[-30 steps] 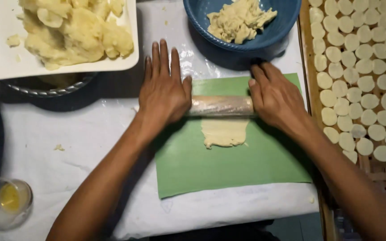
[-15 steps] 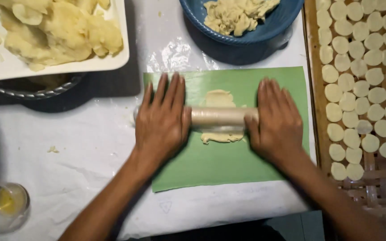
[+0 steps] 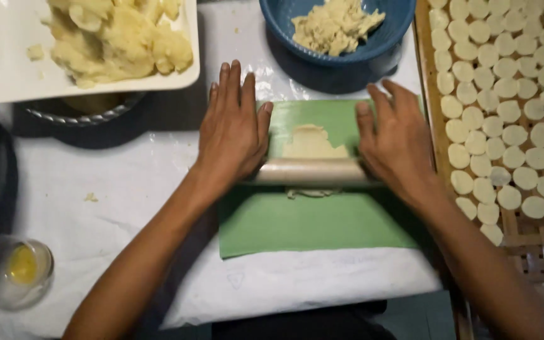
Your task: Picking up small dough circles and placing them on a tray, then rolling out fresh dough with a rolling pin
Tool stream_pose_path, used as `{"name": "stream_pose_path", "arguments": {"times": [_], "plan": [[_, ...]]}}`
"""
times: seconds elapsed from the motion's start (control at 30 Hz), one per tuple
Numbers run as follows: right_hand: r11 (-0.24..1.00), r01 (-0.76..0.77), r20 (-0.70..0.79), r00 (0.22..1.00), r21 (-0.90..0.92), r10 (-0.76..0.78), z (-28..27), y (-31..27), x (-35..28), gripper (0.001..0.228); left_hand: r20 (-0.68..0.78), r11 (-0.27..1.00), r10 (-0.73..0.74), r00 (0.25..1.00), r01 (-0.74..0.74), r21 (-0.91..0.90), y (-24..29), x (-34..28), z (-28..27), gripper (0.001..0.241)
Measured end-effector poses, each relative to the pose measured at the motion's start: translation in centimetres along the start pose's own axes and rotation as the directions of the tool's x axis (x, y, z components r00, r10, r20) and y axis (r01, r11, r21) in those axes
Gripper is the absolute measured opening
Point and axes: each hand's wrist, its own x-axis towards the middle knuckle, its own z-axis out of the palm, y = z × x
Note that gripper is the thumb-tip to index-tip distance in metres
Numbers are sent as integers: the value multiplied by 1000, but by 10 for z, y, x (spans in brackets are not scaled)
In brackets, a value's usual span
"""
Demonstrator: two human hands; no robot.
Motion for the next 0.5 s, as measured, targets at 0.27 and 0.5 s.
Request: {"name": "stream_pose_path", "arguments": {"times": [0.27,0.5], "plan": [[1000,12,-14,1000,13,-12,12,-15,-10,45,28,996,-90,996,90,0,8,-10,6,60],[998,-60,176,983,11,57,2,-25,-39,65,139,996,-89,986,86,29,28,-42,-10,63]]}}
